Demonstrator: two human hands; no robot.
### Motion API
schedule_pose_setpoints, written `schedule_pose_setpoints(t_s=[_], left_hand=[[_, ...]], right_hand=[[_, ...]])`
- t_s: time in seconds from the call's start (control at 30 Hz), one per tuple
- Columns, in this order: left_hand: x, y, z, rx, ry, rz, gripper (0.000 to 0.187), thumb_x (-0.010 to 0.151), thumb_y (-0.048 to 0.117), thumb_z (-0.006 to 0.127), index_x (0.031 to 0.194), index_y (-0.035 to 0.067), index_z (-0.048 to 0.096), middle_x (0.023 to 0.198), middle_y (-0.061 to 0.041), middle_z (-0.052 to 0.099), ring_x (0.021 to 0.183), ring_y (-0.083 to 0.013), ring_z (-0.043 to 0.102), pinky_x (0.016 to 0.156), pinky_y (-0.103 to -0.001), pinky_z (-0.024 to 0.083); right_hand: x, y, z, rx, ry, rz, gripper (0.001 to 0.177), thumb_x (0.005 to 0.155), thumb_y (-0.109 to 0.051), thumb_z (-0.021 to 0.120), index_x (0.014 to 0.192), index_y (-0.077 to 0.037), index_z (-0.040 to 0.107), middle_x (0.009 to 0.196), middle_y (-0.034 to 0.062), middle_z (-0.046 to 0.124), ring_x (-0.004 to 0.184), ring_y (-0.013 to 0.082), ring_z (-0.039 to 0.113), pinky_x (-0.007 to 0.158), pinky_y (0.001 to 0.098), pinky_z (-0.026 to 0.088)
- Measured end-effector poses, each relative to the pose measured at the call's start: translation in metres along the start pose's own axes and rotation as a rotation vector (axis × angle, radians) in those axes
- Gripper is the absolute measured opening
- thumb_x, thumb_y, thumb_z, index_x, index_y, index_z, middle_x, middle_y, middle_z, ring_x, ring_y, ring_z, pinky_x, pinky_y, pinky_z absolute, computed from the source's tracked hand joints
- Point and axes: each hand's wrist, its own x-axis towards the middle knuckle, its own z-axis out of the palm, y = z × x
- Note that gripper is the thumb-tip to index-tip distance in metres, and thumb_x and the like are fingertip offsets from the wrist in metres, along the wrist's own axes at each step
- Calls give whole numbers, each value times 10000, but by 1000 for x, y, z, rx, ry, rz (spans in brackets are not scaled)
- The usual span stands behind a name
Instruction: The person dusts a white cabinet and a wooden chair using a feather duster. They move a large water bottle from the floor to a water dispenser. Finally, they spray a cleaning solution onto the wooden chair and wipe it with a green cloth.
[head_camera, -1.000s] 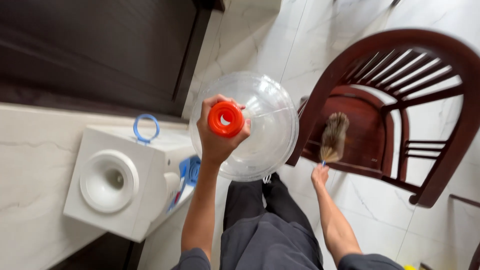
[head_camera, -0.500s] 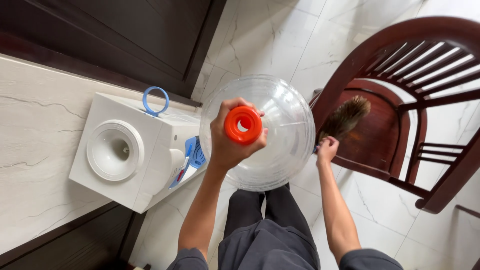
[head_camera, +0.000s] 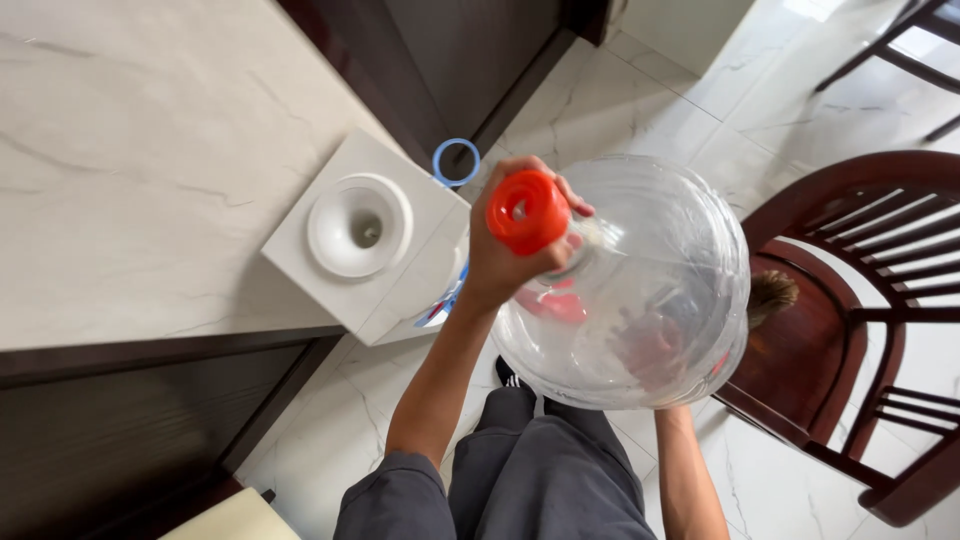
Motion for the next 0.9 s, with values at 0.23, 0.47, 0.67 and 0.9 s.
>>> schedule_pose_setpoints(t_s=[0.23, 0.47, 0.67, 0.9], left_hand=[[-12, 17, -48, -188, 155, -5, 538, 747, -101, 717, 1237, 51, 557, 1044, -81, 647, 1000, -235, 682, 971, -450, 617], [-24, 15, -91, -243, 292, -27, 552, 716, 53, 744, 1240, 9, 576, 1017, -117, 660, 947, -272, 694, 946, -455, 597], [-15, 12, -96, -446, 61, -25, 567, 740, 117, 808, 1248, 55, 564, 999, -113, 650, 956, -281, 703, 961, -443, 588], [14, 51, -37, 4, 97, -321, 549, 763, 175, 792, 1235, 119, 515, 1091, -41, 711, 1028, -170, 707, 879, -414, 613]], right_hand=[[20, 27, 1, 79, 89, 383, 831, 900, -770, 462, 1540, -247, 374, 1530, 127, 427, 1426, 385, 414, 1133, 655, 301], [50, 66, -16, 387, -50, 481, 784, 983, -762, 521, 1476, -153, 498, 1440, 164, 531, 1259, 393, 514, 1062, 630, 354], [50, 81, -92, 574, -126, 540, 698, 1051, -691, 584, 1361, -69, 645, 1301, 134, 645, 1180, 383, 593, 1032, 609, 433], [28, 51, 32, 364, -186, 389, 683, 978, -722, 608, 1221, -94, 723, 1166, 109, 719, 1074, 343, 633, 949, 622, 438]])
